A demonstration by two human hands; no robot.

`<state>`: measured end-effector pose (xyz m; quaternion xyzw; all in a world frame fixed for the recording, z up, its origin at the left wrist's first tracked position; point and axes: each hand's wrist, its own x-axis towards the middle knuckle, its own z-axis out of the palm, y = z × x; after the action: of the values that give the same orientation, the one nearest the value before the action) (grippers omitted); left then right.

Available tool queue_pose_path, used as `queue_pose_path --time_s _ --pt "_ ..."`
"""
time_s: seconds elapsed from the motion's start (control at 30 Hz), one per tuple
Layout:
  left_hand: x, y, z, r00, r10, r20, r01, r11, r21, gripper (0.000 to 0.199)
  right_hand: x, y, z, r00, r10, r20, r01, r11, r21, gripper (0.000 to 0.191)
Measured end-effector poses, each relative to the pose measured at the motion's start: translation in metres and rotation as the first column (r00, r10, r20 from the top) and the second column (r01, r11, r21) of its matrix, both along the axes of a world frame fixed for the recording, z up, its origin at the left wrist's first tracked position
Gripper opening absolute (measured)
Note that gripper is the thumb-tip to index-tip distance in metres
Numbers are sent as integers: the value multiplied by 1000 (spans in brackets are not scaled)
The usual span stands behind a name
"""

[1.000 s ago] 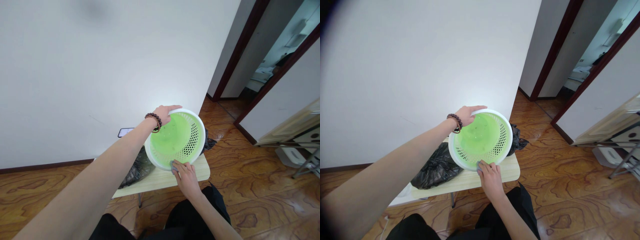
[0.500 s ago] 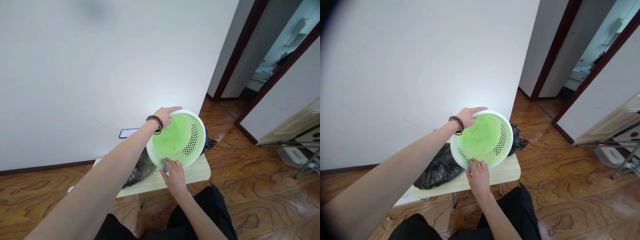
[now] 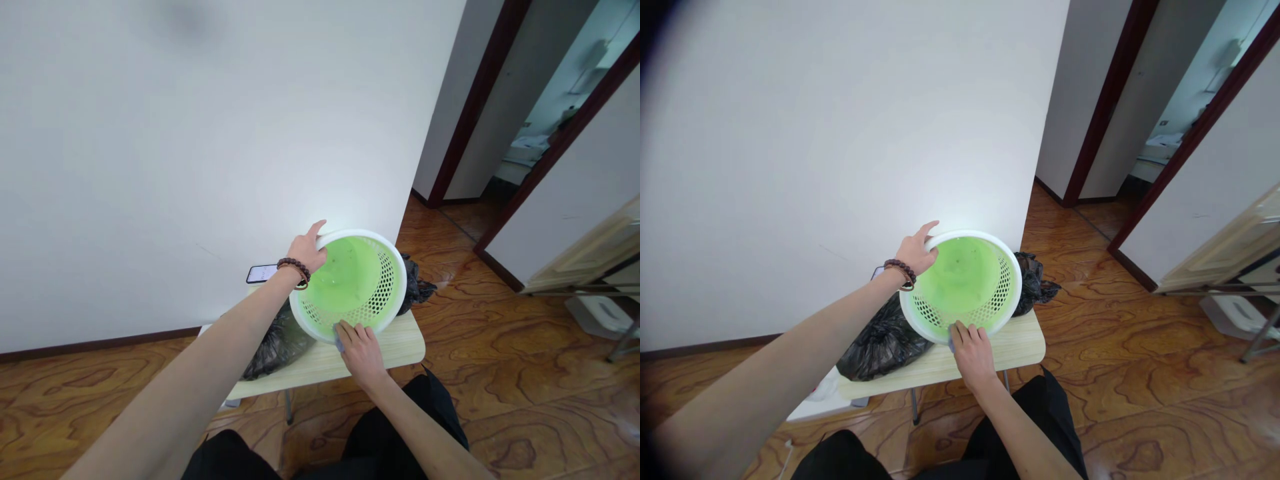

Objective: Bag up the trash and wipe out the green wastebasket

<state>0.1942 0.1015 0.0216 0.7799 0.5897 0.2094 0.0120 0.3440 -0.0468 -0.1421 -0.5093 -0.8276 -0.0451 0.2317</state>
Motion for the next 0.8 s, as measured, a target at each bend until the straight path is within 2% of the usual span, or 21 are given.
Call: queue_pose_path --time_s 0.13,0.23,0.33,0.43,0.57,0.63,0.8 --pt "10 4 13 983 175 -50 -178 983 -55 80 -2 0 1 1000 0 -13 0 1000 9 40" --pt "19 4 29 970 190 -153 -201 978 -61 90 -3 1 7 1000 24 -3 -24 1000 2 40" --pt "29 5 41 954 53 -295 -55 999 5 74 -3 2 15 998 49 25 -48 999 -10 39" --pt "37 13 47 914 -95 -394 124 991 49 68 -1 4 19 996 70 62 -69 997 -28 38" --pt "43 33 46 914 -111 -391 81 992 -94 54 8 5 21 995 62 76 -58 997 -56 39" --pt "45 43 44 925 -140 -353 87 983 -162 54 15 4 24 997 43 64 -38 996 -76 41" --pt "49 53 37 923 -220 -315 173 970 -170 48 24 -4 29 997 -69 -32 64 989 -136 58"
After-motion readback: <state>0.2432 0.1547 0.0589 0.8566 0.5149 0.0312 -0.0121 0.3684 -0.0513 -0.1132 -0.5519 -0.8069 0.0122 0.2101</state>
